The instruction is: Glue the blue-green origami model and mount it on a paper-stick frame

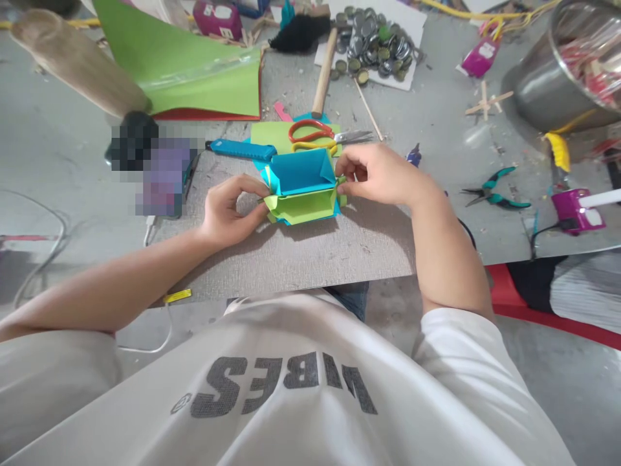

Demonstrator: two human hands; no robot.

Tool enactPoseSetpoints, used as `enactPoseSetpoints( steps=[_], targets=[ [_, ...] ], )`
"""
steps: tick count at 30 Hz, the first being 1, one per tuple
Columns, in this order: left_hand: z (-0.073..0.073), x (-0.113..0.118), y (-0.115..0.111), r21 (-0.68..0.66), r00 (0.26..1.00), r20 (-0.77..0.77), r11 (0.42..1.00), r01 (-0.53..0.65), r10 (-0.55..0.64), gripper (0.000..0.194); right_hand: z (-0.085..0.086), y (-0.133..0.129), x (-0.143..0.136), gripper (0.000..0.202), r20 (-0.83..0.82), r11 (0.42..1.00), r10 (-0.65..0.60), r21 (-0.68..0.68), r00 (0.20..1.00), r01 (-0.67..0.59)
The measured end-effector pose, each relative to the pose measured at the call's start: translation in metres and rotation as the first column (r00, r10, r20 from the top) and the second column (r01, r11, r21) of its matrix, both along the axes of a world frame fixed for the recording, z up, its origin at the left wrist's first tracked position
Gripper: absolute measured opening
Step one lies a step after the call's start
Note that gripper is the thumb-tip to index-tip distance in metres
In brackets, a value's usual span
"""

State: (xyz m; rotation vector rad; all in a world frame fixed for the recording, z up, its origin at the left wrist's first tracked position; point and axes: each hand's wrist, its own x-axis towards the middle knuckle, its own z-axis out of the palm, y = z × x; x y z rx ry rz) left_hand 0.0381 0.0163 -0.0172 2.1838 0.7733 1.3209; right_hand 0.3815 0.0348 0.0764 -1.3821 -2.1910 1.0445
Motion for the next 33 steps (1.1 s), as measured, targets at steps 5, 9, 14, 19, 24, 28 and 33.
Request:
enactPoseSetpoints(
  steps=[5,9,14,19,24,28,33],
  targets=[
    [0.001,0.000,0.002,-0.032,1.000,-0.027,0.999,0.002,-0.002,0.010,-0.006,0.003,0.003,0.024,-0.062,1.000,0.002,-0.024,0.998,-0.004],
    [0.004,0.000,0.002,-0.015,0.998,-0.055,1.000,0.006,-0.007,0.006,-0.012,0.011,0.014,0.018,-0.126,0.987,-0.155,0.026,0.980,0.160],
    [0.008,-0.001,0.001,-0.025,0.996,-0.091,1.000,0.012,-0.014,0.005,-0.007,0.022,0.035,0.017,-0.051,0.793,-0.543,0.299,0.838,0.532],
    [0.008,-0.002,0.002,-0.044,0.995,-0.101,0.999,0.003,-0.008,0.005,0.009,0.045,0.039,0.012,0.241,0.693,-0.708,0.417,0.664,0.588],
    [0.007,-0.001,0.006,-0.035,0.998,-0.058,0.999,0.001,-0.003,0.002,0.004,0.091,0.022,0.012,0.661,0.802,-0.567,0.304,0.493,0.515],
    [0.005,-0.002,0.007,-0.068,0.999,-0.045,0.998,0.004,-0.007,0.002,0.000,0.109,0.009,0.031,0.814,0.852,-0.427,0.214,0.394,0.478],
    [0.003,-0.002,0.006,-0.075,0.998,-0.060,0.997,0.029,-0.034,0.009,0.025,0.094,-0.001,0.024,0.764,0.827,-0.471,0.207,0.441,0.523]
  ],
)
